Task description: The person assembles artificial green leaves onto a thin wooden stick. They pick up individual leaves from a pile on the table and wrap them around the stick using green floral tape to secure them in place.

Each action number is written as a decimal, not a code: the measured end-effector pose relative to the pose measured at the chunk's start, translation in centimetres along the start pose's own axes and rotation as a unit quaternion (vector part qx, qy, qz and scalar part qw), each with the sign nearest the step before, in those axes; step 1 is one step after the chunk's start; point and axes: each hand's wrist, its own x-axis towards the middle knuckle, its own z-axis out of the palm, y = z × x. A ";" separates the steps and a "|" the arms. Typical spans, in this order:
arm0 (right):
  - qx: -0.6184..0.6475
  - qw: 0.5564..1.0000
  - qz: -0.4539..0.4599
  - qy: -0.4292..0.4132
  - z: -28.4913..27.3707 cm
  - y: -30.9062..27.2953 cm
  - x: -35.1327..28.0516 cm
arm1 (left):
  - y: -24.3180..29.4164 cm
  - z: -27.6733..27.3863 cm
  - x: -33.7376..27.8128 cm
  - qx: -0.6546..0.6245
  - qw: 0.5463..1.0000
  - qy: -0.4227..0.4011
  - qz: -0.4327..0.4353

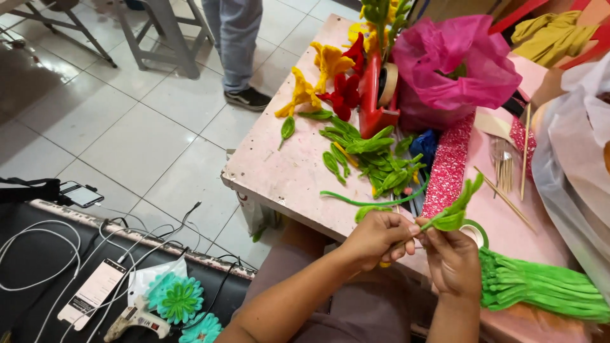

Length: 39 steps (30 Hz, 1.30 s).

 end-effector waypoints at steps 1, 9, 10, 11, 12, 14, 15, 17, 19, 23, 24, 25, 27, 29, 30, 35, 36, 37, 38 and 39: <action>0.000 1.000 0.001 -0.001 0.8 0.1 0.2 | 0.4 0.4 -0.2 -0.001 1.000 0.001 0.000; -0.110 0.979 -0.093 0.141 5.1 -1.1 -0.2 | -0.5 0.9 -0.3 0.332 0.880 0.139 0.309; -0.109 0.979 -0.095 0.144 4.8 -1.3 -0.2 | -0.5 0.7 0.1 0.333 0.880 0.135 0.309; -0.094 0.987 -0.083 0.105 4.5 -1.5 -0.3 | -0.4 0.4 0.5 0.206 0.947 0.120 0.215; -0.079 0.992 -0.070 0.063 4.2 -1.7 -0.2 | -0.3 0.2 0.8 0.073 0.985 0.105 0.115; -0.042 0.998 -0.040 0.040 2.8 -1.5 -0.1 | 0.5 0.4 0.5 0.002 0.995 0.061 0.077; -0.006 1.000 -0.007 0.016 2.1 -1.3 -0.1 | 0.8 0.6 0.3 -0.072 0.996 0.018 0.039; -0.025 0.999 -0.026 0.027 2.4 -1.1 0.0 | -0.1 0.1 0.9 -0.078 0.996 0.010 0.033; -0.043 0.997 -0.046 0.038 3.2 -1.3 0.2 | -0.4 0.2 1.1 -0.084 0.996 0.000 0.028; -0.254 0.954 -0.091 0.128 5.0 -1.9 -0.4 | -1.3 0.9 0.5 0.280 0.936 0.145 0.160; -0.298 0.939 -0.102 0.136 5.4 -2.0 -0.5 | -1.6 0.8 0.4 0.343 0.900 0.175 0.206; -0.298 0.939 -0.100 0.136 5.0 -1.6 -0.4 | -1.8 0.3 0.7 0.343 0.900 0.176 0.204; -0.292 0.949 -0.058 0.109 4.1 -1.1 -0.4 | -2.2 -0.6 1.5 0.295 0.924 0.172 0.170; -0.215 0.971 -0.038 0.097 4.3 -1.1 -0.3 | -1.6 -0.6 1.5 0.175 0.969 0.129 0.114; -0.136 0.987 -0.017 0.085 4.3 -1.0 -0.5 | -1.4 -0.6 1.4 0.050 0.994 0.085 0.054; -0.112 0.990 -0.041 0.068 3.2 -0.1 -0.3 | -0.9 -1.0 1.2 0.095 0.995 0.014 -0.005; -0.174 0.975 -0.077 0.112 3.6 0.0 -0.4 | -1.0 -0.8 1.2 0.229 0.970 0.078 0.020; -0.175 0.975 -0.075 0.113 3.8 -0.3 -0.4 | -1.8 -0.9 1.5 0.228 0.970 0.078 0.018; -0.200 0.966 -0.122 0.111 4.1 -0.5 -0.2 | -2.5 -1.2 1.9 0.264 0.952 0.140 0.071; -0.225 0.954 -0.168 0.108 4.4 -0.8 0.0 | -3.1 -1.4 2.3 0.298 0.925 0.201 0.123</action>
